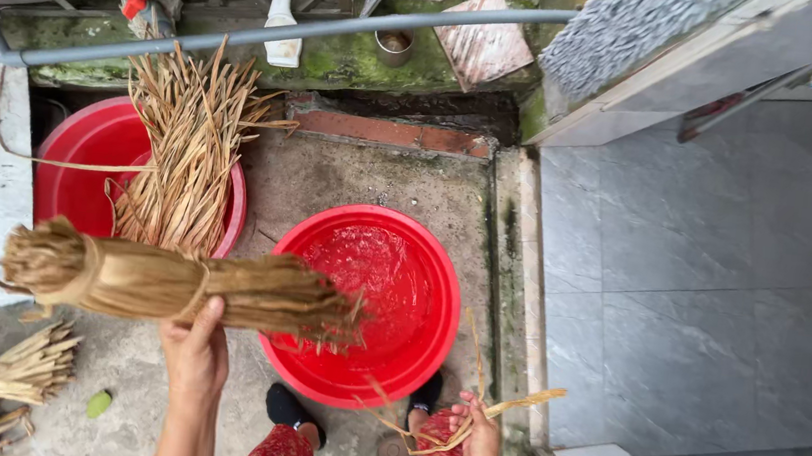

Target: The person soaks bundled dried palm-leaf strips in a red basin of water, carries a bundle to a chair, and sits weaving the strips into a rectangular basket frame on their lap, folding and tucking strands along the rim and trimming excess ends with scissors.

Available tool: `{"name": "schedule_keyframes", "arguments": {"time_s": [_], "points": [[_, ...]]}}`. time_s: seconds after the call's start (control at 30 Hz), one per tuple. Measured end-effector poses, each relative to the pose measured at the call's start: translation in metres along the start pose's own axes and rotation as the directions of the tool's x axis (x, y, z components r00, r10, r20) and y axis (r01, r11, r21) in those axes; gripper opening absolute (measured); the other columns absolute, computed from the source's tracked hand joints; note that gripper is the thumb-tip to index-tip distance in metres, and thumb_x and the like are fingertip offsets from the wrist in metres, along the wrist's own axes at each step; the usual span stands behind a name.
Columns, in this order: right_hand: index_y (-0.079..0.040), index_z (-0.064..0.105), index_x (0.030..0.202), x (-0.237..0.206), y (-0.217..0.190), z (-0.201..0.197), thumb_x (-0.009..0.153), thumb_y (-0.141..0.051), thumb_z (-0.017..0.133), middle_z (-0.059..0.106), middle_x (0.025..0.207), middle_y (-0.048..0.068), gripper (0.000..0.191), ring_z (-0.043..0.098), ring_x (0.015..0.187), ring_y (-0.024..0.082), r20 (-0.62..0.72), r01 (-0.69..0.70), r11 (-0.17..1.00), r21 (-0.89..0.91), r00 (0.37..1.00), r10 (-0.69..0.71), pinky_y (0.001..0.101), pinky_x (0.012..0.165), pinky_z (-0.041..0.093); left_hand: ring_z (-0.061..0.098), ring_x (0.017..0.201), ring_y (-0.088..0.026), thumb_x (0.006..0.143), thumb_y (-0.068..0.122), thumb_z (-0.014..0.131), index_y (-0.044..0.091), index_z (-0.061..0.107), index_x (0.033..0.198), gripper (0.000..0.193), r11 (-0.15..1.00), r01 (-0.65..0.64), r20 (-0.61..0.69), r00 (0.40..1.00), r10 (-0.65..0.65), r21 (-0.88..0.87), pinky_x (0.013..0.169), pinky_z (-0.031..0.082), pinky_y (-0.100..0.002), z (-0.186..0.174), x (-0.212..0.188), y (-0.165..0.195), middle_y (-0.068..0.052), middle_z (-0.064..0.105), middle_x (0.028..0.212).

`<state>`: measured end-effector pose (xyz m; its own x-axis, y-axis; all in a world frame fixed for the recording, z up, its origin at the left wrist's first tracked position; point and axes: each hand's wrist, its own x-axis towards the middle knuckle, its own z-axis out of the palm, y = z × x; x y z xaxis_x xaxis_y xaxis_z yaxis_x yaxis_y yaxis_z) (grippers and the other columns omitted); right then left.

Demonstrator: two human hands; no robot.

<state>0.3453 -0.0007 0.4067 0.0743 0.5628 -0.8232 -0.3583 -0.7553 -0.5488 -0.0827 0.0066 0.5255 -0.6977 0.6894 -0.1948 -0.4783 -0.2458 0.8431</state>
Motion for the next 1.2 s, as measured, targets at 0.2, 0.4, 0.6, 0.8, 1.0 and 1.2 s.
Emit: {"name": "schedule_keyframes", "arguments": {"time_s": [0.2, 0.4, 0.6, 0.8, 1.0, 1.2], "points": [[-0.004, 0.063, 0.124, -0.077, -0.108, -0.1, 0.104, -0.027, 0.052, 0.068, 0.086, 0.009, 0.033, 0.064, 0.069, 0.017, -0.019, 0.073, 0.994, -0.077, 0.997, -0.074, 0.0337, 0.062, 0.053, 0.061, 0.127, -0.017, 0.086, -0.003, 0.078, 0.002, 0.055, 0.139, 0.058, 0.996, -0.059, -0.051, 0.997, 0.062, 0.065, 0.113, 0.048, -0.034, 0.114, -0.036, 0.086, -0.007, 0.062, 0.137], [-0.004, 0.061, 0.129, -0.13, -0.186, -0.152, 0.107, -0.026, 0.051, 0.068, 0.093, 0.01, 0.032, 0.063, 0.074, 0.019, -0.078, 0.153, 0.983, -0.104, 0.984, -0.161, 0.0342, 0.067, 0.054, 0.066, 0.114, -0.018, 0.09, 0.002, 0.083, -0.001, 0.058, 0.131, 0.049, 0.86, -0.091, -0.058, 0.989, 0.138, 0.502, 0.102, 0.053, -0.032, 0.158, -0.049, 0.114, -0.009, 0.07, 0.126], [-0.006, 0.06, 0.131, -0.139, -0.188, -0.128, 0.109, -0.028, 0.05, 0.068, 0.094, 0.009, 0.033, 0.063, 0.074, 0.019, -0.143, 0.179, 0.972, -0.155, 0.969, -0.202, 0.0353, 0.066, 0.053, 0.068, 0.11, -0.016, 0.086, 0.005, 0.085, 0.001, 0.056, 0.131, 0.053, 0.882, -0.157, 0.008, 0.985, 0.171, 0.445, 0.099, 0.056, -0.031, 0.131, 0.0, 0.091, -0.008, 0.07, 0.122], [-0.011, 0.059, 0.132, -0.131, -0.123, -0.058, 0.11, -0.033, 0.045, 0.068, 0.096, 0.009, 0.034, 0.063, 0.073, 0.021, -0.25, 0.093, 0.971, -0.219, 0.957, -0.148, 0.0381, 0.063, 0.053, 0.07, 0.101, -0.017, 0.083, 0.008, 0.087, 0.001, 0.056, 0.121, 0.05, 0.891, -0.096, -0.009, 0.994, 0.111, 0.443, 0.092, 0.057, -0.03, 0.067, 0.088, 0.065, -0.008, 0.073, 0.113], [-0.011, 0.061, 0.132, -0.143, -0.05, 0.073, 0.109, -0.035, 0.046, 0.069, 0.094, 0.009, 0.036, 0.063, 0.07, 0.022, -0.275, -0.049, 0.948, -0.314, 0.961, -0.041, 0.0407, 0.061, 0.053, 0.068, 0.109, -0.02, 0.081, 0.008, 0.09, -0.001, 0.055, 0.124, 0.057, 0.922, -0.089, -0.025, 0.994, 0.106, 0.376, 0.097, 0.056, -0.034, -0.009, 0.183, 0.098, -0.012, 0.071, 0.12], [-0.003, 0.067, 0.128, -0.138, -0.026, 0.203, 0.11, -0.03, 0.049, 0.071, 0.091, 0.007, 0.036, 0.064, 0.072, 0.015, -0.137, 0.083, 0.929, -0.361, 0.98, -0.141, 0.03, 0.065, 0.051, 0.069, 0.118, -0.02, 0.086, 0.007, 0.087, -0.001, 0.056, 0.13, 0.054, 0.929, -0.069, 0.156, 0.988, 0.011, 0.365, 0.106, 0.055, -0.035, -0.012, 0.272, 0.17, -0.012, 0.071, 0.127]]}}
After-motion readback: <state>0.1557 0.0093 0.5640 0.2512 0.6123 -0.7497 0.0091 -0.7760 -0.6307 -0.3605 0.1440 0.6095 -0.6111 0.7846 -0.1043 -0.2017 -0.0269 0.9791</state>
